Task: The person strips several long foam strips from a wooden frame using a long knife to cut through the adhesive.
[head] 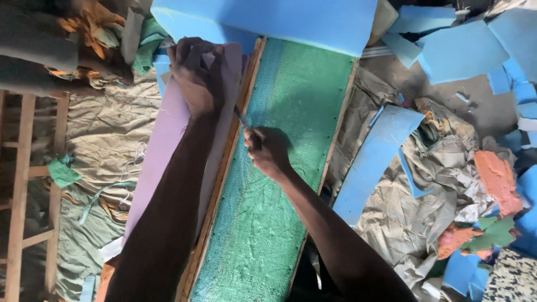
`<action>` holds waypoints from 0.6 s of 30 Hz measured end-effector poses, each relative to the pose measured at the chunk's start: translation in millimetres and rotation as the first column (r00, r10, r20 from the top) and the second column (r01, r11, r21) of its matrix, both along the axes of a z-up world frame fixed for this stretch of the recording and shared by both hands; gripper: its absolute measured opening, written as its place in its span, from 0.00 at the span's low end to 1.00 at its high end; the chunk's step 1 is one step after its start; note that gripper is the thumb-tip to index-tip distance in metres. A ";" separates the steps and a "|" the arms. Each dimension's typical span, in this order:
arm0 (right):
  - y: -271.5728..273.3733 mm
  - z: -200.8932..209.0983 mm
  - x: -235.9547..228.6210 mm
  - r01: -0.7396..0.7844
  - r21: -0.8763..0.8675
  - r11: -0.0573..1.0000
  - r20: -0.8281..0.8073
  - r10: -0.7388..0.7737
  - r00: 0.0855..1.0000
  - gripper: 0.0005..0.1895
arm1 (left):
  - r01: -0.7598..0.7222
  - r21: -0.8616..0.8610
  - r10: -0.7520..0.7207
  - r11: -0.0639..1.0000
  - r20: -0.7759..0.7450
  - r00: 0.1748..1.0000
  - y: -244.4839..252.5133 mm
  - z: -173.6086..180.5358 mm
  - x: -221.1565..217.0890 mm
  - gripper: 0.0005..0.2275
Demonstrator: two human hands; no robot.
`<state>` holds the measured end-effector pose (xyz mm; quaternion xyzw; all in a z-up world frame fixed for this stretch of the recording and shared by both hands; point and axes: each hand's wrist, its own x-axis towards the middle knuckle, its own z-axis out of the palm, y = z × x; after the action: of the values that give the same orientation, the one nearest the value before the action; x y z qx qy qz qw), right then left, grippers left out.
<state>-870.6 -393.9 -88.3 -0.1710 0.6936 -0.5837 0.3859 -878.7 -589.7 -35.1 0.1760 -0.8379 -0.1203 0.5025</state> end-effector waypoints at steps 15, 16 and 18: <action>31.4 26.4 47.6 0.051 -0.027 0.998 -0.046 -0.052 0.998 0.18 | -0.321 0.206 0.107 0.924 0.667 0.737 9.1 37.2 19.8 0.63; 28.0 26.3 48.8 0.041 -0.034 0.999 -0.045 -0.043 0.998 0.18 | -0.330 0.199 0.119 0.923 0.667 0.736 20.6 44.4 39.4 0.63; 24.4 26.1 54.9 0.117 0.045 0.992 0.383 -0.125 0.915 0.07 | -0.356 0.086 0.099 0.930 0.877 0.471 47.5 57.6 80.0 0.65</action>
<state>-815.8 -369.5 -62.2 -0.0057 0.6195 -0.6214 0.4796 -798.7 -542.2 22.5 0.3865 -0.9206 -0.0555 0.0032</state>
